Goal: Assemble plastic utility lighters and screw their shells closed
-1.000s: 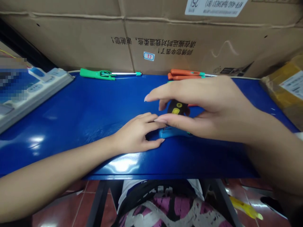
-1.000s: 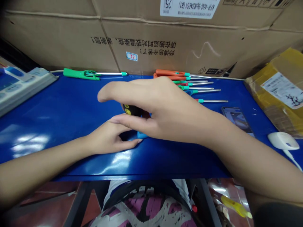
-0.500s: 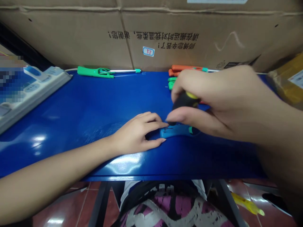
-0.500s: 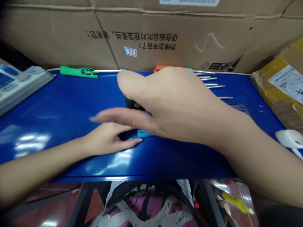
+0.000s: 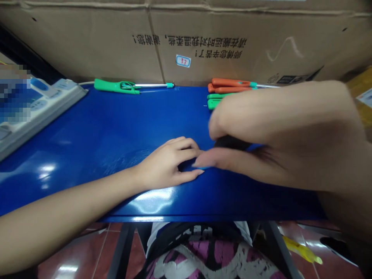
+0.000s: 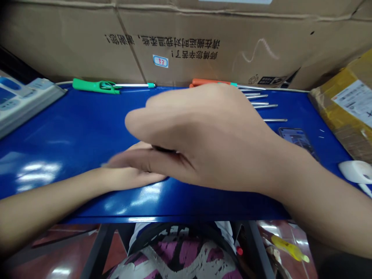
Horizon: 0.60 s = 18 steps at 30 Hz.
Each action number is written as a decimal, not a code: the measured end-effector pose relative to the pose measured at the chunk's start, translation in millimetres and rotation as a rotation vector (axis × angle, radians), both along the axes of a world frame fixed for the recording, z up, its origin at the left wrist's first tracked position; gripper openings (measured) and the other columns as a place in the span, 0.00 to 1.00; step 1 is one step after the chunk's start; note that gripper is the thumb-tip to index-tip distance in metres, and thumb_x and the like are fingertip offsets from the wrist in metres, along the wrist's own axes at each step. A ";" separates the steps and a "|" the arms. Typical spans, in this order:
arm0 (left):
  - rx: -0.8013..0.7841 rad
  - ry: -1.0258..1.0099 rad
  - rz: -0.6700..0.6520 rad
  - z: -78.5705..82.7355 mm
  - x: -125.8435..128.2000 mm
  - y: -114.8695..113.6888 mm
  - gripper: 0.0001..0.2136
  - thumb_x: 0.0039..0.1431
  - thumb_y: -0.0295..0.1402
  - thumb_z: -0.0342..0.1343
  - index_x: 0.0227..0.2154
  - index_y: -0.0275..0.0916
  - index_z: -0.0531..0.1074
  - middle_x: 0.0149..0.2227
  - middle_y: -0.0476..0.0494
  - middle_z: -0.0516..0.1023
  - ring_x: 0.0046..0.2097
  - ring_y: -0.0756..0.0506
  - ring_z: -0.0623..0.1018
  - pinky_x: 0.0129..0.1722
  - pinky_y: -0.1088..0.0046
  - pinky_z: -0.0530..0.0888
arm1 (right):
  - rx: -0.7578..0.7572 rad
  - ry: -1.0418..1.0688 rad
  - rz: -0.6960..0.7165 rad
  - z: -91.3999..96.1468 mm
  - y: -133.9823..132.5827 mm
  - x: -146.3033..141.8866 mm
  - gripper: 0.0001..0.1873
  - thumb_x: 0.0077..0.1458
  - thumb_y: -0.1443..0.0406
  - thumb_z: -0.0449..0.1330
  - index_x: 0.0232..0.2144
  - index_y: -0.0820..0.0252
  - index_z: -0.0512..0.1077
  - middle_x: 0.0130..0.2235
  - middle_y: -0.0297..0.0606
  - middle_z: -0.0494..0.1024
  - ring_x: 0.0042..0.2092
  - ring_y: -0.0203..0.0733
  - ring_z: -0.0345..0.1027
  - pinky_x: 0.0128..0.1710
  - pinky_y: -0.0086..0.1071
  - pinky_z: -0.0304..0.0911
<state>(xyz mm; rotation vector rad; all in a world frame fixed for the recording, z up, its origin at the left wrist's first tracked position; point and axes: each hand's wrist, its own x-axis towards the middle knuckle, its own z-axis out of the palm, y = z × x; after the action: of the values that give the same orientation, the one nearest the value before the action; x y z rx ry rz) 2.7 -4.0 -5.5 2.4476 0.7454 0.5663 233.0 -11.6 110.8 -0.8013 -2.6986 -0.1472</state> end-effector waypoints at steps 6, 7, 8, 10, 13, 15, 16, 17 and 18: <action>0.057 -0.024 -0.002 -3.0 -0.4 -1.1 0.16 0.66 0.40 0.60 0.52 0.37 0.76 0.50 0.37 0.79 0.53 0.37 0.78 0.53 0.57 0.76 | -0.204 0.049 0.110 0.4 0.2 1.8 0.20 0.67 0.65 0.48 0.58 0.59 0.66 0.56 0.41 0.78 0.52 0.46 0.74 0.43 0.36 0.68; 0.059 -0.018 0.008 -3.1 -0.5 -1.1 0.16 0.65 0.40 0.60 0.51 0.37 0.76 0.51 0.37 0.79 0.54 0.37 0.78 0.54 0.57 0.76 | -0.201 0.053 0.128 0.0 0.2 1.6 0.19 0.69 0.63 0.49 0.59 0.57 0.66 0.55 0.39 0.78 0.49 0.44 0.75 0.40 0.34 0.68; 0.054 -0.007 0.014 -3.3 -0.6 -0.9 0.16 0.65 0.39 0.60 0.51 0.37 0.76 0.52 0.36 0.78 0.55 0.37 0.78 0.55 0.56 0.76 | -0.176 0.061 0.142 -0.7 0.2 0.9 0.16 0.70 0.62 0.50 0.56 0.55 0.67 0.51 0.36 0.80 0.44 0.41 0.76 0.37 0.33 0.67; 0.042 -0.004 0.012 -4.0 -0.9 -0.1 0.16 0.65 0.40 0.61 0.51 0.39 0.76 0.53 0.37 0.78 0.55 0.36 0.77 0.55 0.56 0.76 | -0.088 0.065 0.142 -3.1 -0.5 -1.8 0.11 0.71 0.56 0.52 0.47 0.52 0.71 0.38 0.30 0.80 0.33 0.36 0.72 0.30 0.32 0.61; 0.035 -0.018 -0.010 -6.3 -1.4 2.1 0.15 0.65 0.42 0.60 0.50 0.42 0.76 0.51 0.40 0.79 0.52 0.38 0.78 0.54 0.58 0.77 | 0.021 0.041 0.062 -7.7 -2.9 -8.3 0.22 0.69 0.44 0.51 0.37 0.51 0.71 0.25 0.27 0.71 0.27 0.35 0.67 0.24 0.33 0.51; 0.039 -0.015 -0.017 -7.7 -1.5 3.5 0.15 0.64 0.44 0.60 0.49 0.43 0.76 0.49 0.42 0.79 0.50 0.39 0.78 0.52 0.59 0.77 | 0.053 0.055 -0.014 -9.6 -4.7 -12.4 0.27 0.67 0.39 0.48 0.35 0.52 0.71 0.24 0.28 0.69 0.27 0.36 0.67 0.23 0.34 0.47; 0.041 -0.010 -0.018 -8.0 -1.5 3.8 0.14 0.64 0.44 0.60 0.48 0.43 0.76 0.48 0.42 0.79 0.50 0.39 0.78 0.52 0.59 0.77 | 0.051 0.073 -0.036 -9.6 -5.5 -13.8 0.28 0.67 0.39 0.48 0.34 0.53 0.71 0.25 0.29 0.71 0.29 0.36 0.68 0.23 0.33 0.48; 0.042 -0.007 -0.017 -7.9 -1.3 3.9 0.14 0.64 0.44 0.60 0.47 0.43 0.77 0.47 0.42 0.79 0.49 0.40 0.78 0.52 0.59 0.77 | 0.016 0.079 -0.033 -9.0 -6.2 -14.6 0.28 0.69 0.41 0.47 0.34 0.54 0.71 0.28 0.31 0.73 0.31 0.37 0.70 0.25 0.32 0.52; 0.045 -0.007 -0.014 -7.3 -1.0 3.7 0.13 0.65 0.44 0.59 0.46 0.43 0.77 0.47 0.42 0.79 0.49 0.40 0.78 0.52 0.59 0.77 | -0.043 0.068 -0.007 -7.9 -6.8 -14.6 0.27 0.71 0.45 0.44 0.34 0.56 0.72 0.31 0.33 0.75 0.35 0.39 0.72 0.29 0.32 0.57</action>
<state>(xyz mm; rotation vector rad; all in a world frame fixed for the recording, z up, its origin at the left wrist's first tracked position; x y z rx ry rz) 1.7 -0.4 -12.8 2.4888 0.7190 0.5920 218.4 -18.3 102.9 -0.8130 -2.6433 -0.0627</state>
